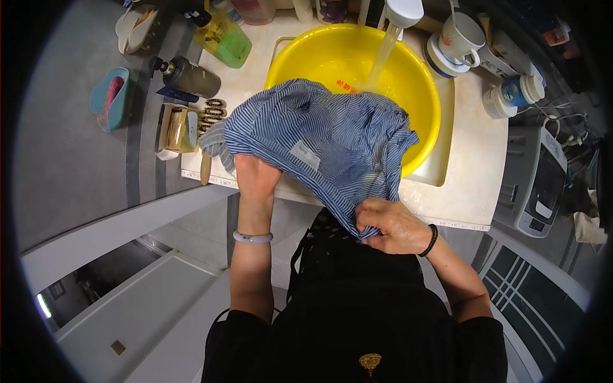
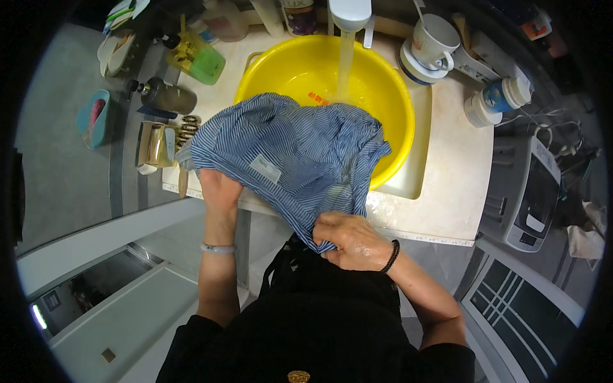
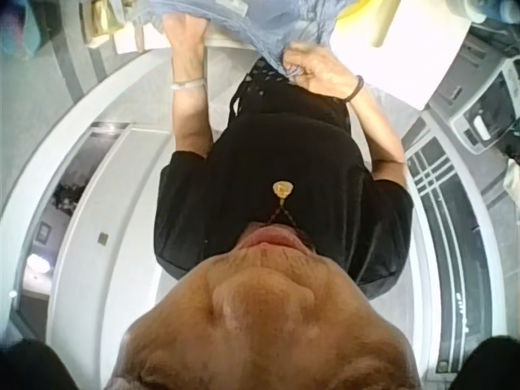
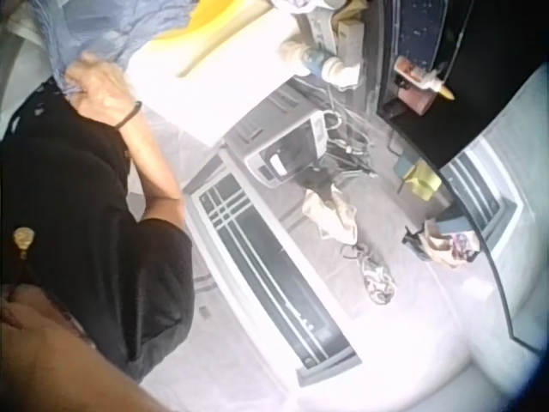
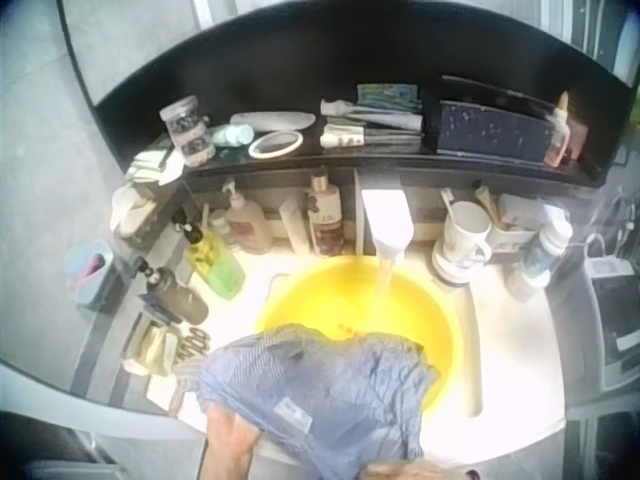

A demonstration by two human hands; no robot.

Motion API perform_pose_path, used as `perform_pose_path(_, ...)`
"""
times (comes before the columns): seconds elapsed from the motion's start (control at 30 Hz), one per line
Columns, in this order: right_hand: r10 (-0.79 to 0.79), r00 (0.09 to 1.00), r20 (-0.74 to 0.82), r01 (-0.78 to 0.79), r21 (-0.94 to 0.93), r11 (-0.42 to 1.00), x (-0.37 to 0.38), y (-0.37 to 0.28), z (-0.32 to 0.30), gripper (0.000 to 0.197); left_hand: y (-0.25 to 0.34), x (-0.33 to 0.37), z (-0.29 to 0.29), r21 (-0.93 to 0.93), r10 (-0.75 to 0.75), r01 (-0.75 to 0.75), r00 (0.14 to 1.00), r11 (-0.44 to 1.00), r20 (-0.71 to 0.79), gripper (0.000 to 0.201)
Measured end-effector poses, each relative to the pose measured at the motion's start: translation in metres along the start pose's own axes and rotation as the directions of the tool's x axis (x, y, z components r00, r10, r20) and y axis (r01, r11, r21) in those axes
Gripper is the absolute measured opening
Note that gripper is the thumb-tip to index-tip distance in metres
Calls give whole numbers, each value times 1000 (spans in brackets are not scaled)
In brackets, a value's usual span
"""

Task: The person empties soapy water from a washbasin into the sink, refills the basin with water from the faucet, and washes, rinses, and wrings out a striped shirt by hand.

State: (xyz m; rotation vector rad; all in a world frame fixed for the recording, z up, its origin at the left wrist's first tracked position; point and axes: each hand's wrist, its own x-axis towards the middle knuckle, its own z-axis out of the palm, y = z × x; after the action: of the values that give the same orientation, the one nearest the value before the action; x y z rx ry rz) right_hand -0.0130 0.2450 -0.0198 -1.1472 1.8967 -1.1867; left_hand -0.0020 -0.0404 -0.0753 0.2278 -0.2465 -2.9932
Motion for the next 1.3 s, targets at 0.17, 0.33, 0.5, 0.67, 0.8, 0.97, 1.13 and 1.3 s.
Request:
perform_pose_path(0.17, 49, 998, 35, -50, 8, 999, -2, -5, 3, 29, -1, -2, -12, 0, 12, -12, 990, 1000, 142, 42)
perform_pose_path(0.33, 47, 999, 5, -47, 15, 999, -7, -7, -4, 22, 8, -3, 2, 81, -56, 49, 995, 996, 79, 42)
perform_pose_path(0.5, 111, 967, -229, -95, 83, 992, -26, 1, -31, 16, 41, 1, 17, 990, 331, 90, 936, 106, -120, 37)
perform_pose_path(0.67, 370, 633, -680, -170, 344, 923, -41, 11, -102, 10, 55, 0, 52, 994, 438, -102, 892, -40, 109, 29)
perform_pose_path(0.8, 587, 514, -625, -69, 652, 755, -25, 54, -148, 9, 34, 33, 84, 747, 321, -148, 943, 648, -92, 20)
perform_pose_path(0.97, 658, 539, -526, -161, 702, 694, -8, 106, -153, 18, 55, 96, 29, 937, 173, 188, 954, 293, -246, 25)
perform_pose_path(1.13, 581, 600, -550, -165, 626, 762, -15, 84, -162, 49, 40, 104, 55, 931, 89, 162, 976, 327, -201, 26)
perform_pose_path(1.3, 277, 594, -755, 164, 451, 877, -9, 13, -174, 66, 68, 86, 87, 785, 176, -260, 965, 563, 193, 43)
